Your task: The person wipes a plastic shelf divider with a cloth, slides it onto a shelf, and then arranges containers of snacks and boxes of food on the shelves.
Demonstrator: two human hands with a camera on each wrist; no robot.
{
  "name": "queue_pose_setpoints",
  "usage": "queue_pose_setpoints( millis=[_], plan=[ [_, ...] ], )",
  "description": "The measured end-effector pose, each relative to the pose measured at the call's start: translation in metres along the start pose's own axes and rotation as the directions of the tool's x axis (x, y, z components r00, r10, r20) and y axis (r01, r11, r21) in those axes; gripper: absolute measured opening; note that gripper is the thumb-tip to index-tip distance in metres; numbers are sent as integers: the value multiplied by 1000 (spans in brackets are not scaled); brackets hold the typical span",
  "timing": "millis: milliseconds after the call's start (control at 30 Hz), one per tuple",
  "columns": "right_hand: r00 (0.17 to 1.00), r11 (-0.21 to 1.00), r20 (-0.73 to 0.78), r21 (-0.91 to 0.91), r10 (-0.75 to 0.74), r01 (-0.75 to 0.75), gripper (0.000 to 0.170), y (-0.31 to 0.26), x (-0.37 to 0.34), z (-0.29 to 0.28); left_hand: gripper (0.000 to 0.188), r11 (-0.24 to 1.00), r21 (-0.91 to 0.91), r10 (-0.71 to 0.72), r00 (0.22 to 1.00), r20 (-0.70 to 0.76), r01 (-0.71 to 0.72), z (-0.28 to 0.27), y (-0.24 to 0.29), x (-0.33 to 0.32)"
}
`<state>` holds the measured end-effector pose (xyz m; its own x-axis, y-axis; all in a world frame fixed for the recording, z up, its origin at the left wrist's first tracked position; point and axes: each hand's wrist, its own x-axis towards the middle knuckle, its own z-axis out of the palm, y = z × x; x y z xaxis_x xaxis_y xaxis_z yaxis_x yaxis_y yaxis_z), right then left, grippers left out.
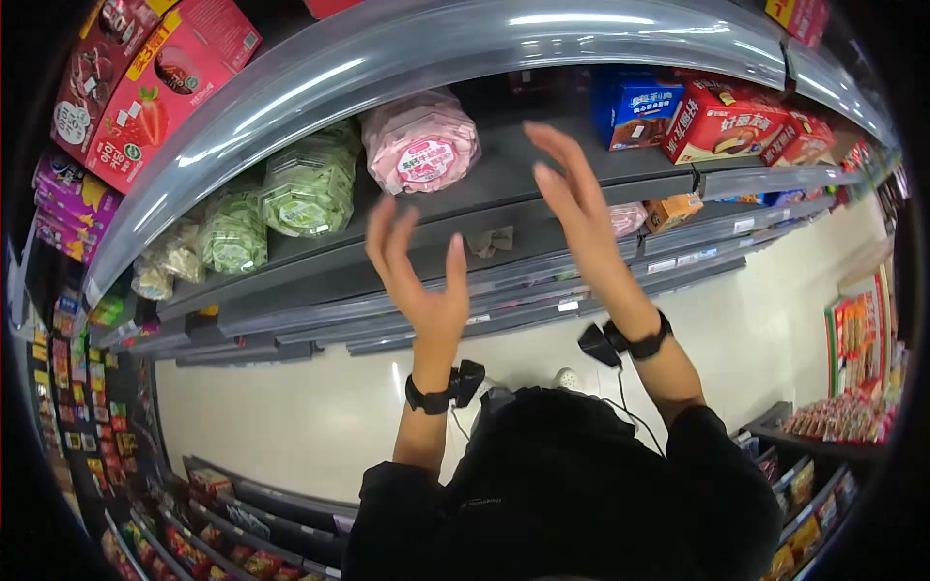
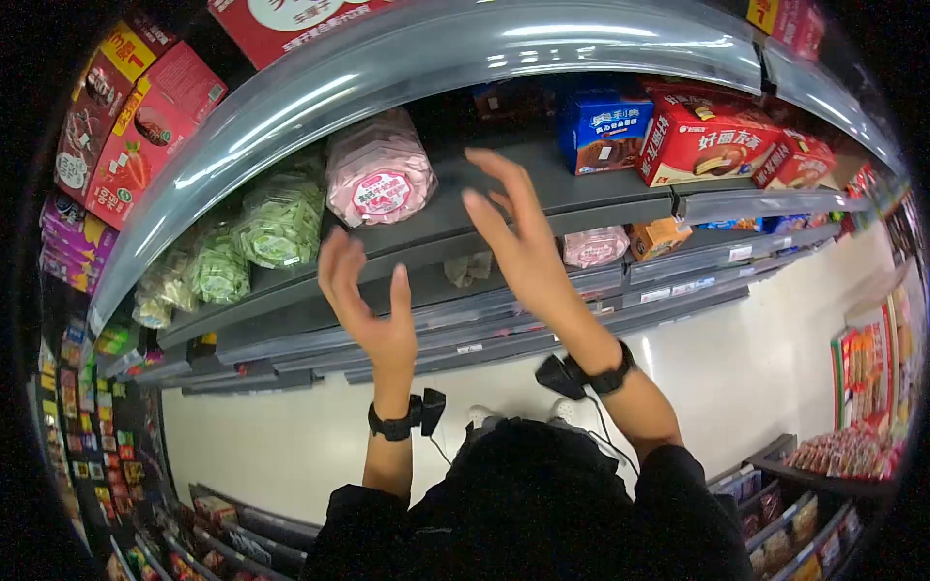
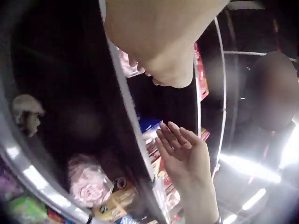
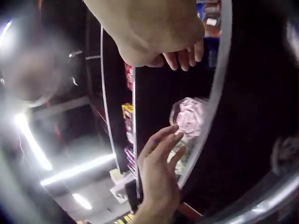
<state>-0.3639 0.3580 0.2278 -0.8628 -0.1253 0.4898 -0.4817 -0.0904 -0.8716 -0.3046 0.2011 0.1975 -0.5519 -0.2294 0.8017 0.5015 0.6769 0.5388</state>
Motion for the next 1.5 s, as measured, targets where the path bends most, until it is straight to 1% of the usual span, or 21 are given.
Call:
queue_pose_setpoints(
  millis=[67,100,233,300,333,400,467,533,633,733,767,833,867,900,933,1000,1100,1200,1267,1400,1500],
  plan=[
    [992,984,-33,128,126,-121,46,6,32,25,49,977,-205,-88,985,-150,56,4,-14,25],
    [978,960,-57,208,201,-186,53,10,48,35,49,973,-226,-88,986,-144,54,5,-23,33],
    [932,936,-154,190,327,-297,59,48,92,63,55,892,-339,-317,949,3,299,20,-66,56],
    [936,854,-26,418,352,-309,60,68,104,71,63,734,-515,-460,882,104,443,23,-68,67],
    [936,857,-32,414,350,-307,60,68,105,72,63,730,-521,-459,882,108,443,25,-69,70],
    [899,745,1,559,438,-364,40,64,106,73,66,512,-720,-558,818,136,469,30,-74,79],
    [887,730,39,551,461,-404,36,58,104,72,67,545,-695,-535,833,143,470,34,-87,81],
    [905,730,110,555,411,-399,35,57,101,73,65,414,-795,-494,843,214,444,34,-87,81],
    [908,754,54,537,416,-378,34,53,98,76,63,387,-827,-499,847,184,408,37,-92,77],
    [894,749,29,535,446,-391,37,29,81,77,58,455,-799,-460,872,167,393,21,-71,70],
    [928,797,-15,517,373,-312,41,14,68,77,56,481,-744,-529,830,175,463,11,-55,66],
    [951,837,-70,497,301,-228,46,-4,47,72,55,683,-555,-482,864,145,474,-8,-19,56],
    [977,843,-25,510,211,-169,50,-7,36,66,55,682,-548,-482,861,163,485,-15,-10,48],
    [992,843,15,526,123,-112,54,-11,22,61,56,752,-502,-402,901,163,427,-21,-2,38],
    [990,840,-2,529,139,-117,54,-19,5,56,57,813,-457,-319,933,169,361,-27,4,27],
    [999,947,19,318,32,-36,58,-34,-31,45,64,634,-604,-444,867,227,483,-36,19,-1],
    [991,915,67,380,120,-136,56,-16,-86,29,72,663,-564,-431,867,250,492,-43,28,-59],
    [962,936,90,226,257,-271,51,0,-133,15,73,637,-566,-465,846,259,523,-35,21,-111],
    [935,905,55,236,351,-353,51,20,-154,7,72,695,-379,-492,788,369,611,-34,22,-130],
    [871,810,45,349,488,-472,52,67,-159,-13,63,810,-180,-444,784,434,558,-2,5,-149],
    [888,836,22,327,459,-440,54,93,-136,-29,58,746,-231,-507,758,410,624,30,-4,-143]
  ],
)
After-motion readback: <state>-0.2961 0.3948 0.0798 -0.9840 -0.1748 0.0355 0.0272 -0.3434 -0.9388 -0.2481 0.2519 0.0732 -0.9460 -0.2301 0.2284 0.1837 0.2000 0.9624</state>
